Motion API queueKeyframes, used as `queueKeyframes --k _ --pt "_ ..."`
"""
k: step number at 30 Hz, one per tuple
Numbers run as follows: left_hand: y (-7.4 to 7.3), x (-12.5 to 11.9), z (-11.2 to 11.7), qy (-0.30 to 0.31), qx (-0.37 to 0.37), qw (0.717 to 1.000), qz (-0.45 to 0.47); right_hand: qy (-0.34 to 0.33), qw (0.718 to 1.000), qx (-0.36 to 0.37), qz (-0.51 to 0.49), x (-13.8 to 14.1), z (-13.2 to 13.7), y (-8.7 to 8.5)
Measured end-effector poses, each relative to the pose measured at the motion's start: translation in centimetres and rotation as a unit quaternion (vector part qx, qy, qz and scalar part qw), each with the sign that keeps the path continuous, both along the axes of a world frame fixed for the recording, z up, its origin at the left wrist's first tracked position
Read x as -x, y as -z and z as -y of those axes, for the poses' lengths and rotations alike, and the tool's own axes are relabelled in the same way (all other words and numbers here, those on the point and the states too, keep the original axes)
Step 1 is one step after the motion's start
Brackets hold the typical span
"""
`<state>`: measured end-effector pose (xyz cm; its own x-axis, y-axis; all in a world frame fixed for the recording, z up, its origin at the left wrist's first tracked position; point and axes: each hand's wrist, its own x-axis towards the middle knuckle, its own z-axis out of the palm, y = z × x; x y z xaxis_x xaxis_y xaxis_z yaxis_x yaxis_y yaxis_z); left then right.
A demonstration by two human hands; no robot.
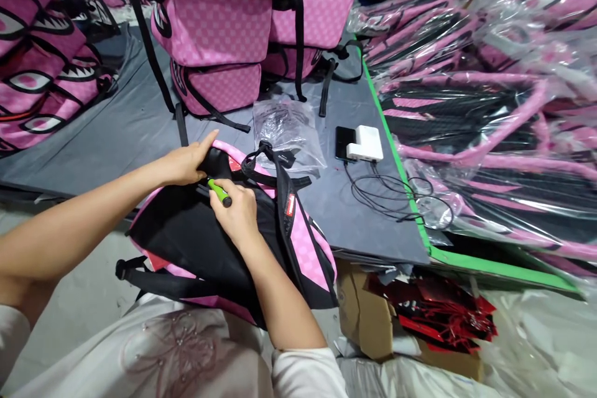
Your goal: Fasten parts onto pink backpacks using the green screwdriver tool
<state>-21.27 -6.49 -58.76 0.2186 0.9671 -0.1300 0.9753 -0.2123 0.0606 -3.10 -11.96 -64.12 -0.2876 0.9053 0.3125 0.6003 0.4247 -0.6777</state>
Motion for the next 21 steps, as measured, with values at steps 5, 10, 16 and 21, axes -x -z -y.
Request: queueKeyframes --k 5,10,16,21 --pt "0.2 -0.1 -0.3 -0.01 0.006 1.0 0.012 0.003 1.0 -0.017 0.003 0.6 -0.1 -0.1" --pt "0.0 -0.4 -0.1 -0.021 0.008 1.0 0.012 0.015 0.999 -0.02 0.038 0.0 -0.1 -0.7" --pt "0.2 -0.2 -0.2 -0.015 0.007 1.0 0.023 -0.048 0.999 0.016 0.002 -1.4 -0.5 -1.2" --pt "0.1 -0.3 -0.2 -0.022 0.015 0.999 0.027 -0.059 0.997 0.051 -0.021 -2.3 -1.0 -1.6"
